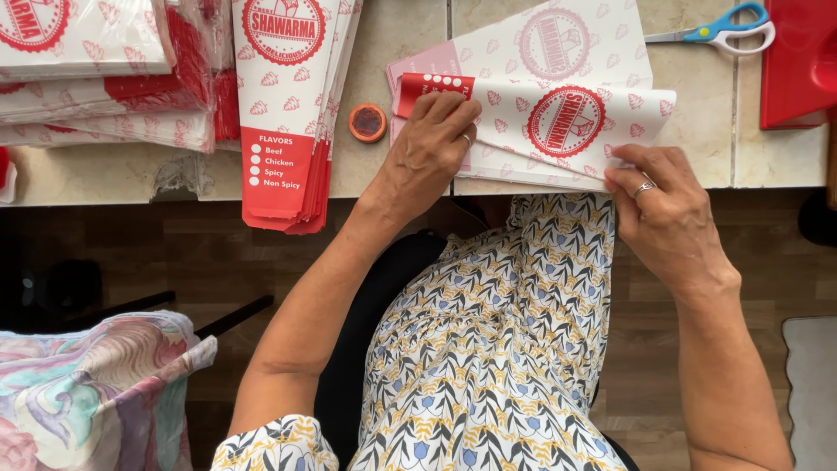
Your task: Folding and stacking printed paper shawarma bags at a workstation.
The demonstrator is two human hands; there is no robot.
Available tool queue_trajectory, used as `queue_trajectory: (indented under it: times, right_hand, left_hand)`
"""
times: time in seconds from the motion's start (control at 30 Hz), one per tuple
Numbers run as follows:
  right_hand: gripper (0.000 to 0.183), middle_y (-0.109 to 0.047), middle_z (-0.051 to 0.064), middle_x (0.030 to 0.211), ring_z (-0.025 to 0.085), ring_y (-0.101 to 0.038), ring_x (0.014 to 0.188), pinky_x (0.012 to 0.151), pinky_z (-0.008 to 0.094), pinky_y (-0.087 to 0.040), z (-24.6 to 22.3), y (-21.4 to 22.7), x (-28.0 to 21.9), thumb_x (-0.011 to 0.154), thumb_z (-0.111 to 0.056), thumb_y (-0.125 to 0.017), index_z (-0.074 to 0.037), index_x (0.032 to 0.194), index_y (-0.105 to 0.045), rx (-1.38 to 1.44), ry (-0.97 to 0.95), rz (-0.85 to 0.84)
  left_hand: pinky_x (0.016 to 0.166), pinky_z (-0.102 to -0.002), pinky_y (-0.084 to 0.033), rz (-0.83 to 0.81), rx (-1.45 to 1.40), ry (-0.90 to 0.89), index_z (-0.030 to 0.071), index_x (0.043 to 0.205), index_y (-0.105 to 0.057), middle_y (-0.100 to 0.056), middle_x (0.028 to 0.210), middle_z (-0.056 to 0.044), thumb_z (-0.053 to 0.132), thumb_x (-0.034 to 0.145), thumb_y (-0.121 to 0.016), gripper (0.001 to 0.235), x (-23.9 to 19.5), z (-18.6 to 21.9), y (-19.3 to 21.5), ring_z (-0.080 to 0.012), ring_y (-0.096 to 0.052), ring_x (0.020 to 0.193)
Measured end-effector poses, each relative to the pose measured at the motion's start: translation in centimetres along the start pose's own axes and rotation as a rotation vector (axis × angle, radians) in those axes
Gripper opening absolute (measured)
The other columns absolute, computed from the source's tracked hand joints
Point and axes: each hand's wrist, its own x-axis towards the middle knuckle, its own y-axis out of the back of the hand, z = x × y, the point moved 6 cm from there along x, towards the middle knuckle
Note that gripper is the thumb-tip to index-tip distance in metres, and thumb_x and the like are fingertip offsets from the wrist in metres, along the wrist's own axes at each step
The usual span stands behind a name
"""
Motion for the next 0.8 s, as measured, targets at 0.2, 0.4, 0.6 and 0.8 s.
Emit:
queue_trajectory:
  times: [0.2,0.4,0.6,0.8]
  right_hand:
    - [0.016,-0.072,0.012,0.108,0.031,-0.062,0.091,0.081,0.039,-0.053,0.0,-0.6,-0.4,0.104,0.014,-0.070,-0.002,0.108,-0.070,-0.194,-0.018,0.010]
    - [0.046,-0.066,0.012,0.114,0.033,-0.062,0.092,0.081,0.042,-0.055,-0.6,-1.2,-1.1,0.102,0.017,-0.069,-0.018,0.132,-0.075,-0.243,-0.001,-0.012]
    - [0.048,-0.069,0.009,0.114,0.032,-0.062,0.097,0.088,0.041,-0.055,-0.4,-1.6,-1.3,0.094,0.015,-0.066,-0.016,0.127,-0.084,-0.293,-0.024,0.001]
    - [0.032,-0.076,-0.006,0.121,0.024,-0.065,0.103,0.075,0.035,-0.056,0.5,-1.7,1.1,0.094,0.002,-0.072,-0.022,0.112,-0.084,-0.486,-0.083,-0.161]
  left_hand:
    - [0.080,-0.039,-0.050,-0.045,0.055,0.005,0.008,0.118,-0.063,-0.055,0.092,-0.008,-0.010,0.088,-0.066,0.035,-0.1,0.5,-0.8,-0.0258,-0.054,0.074]
    - [0.098,-0.050,-0.051,-0.245,0.152,0.205,0.013,0.121,-0.062,-0.066,0.112,-0.012,-0.004,0.085,-0.070,0.041,-0.2,2.1,-2.2,-0.0240,-0.064,0.098]
    - [0.108,-0.058,-0.037,-0.367,0.371,0.272,0.029,0.145,-0.029,-0.034,0.133,-0.013,0.100,0.087,-0.060,0.097,-1.6,3.2,-5.5,-0.0304,-0.036,0.125]
    - [0.111,-0.060,-0.036,-0.262,0.320,0.272,0.042,0.146,-0.034,-0.039,0.128,-0.004,0.094,0.089,-0.067,0.084,-1.6,3.7,-4.4,-0.0262,-0.042,0.122]
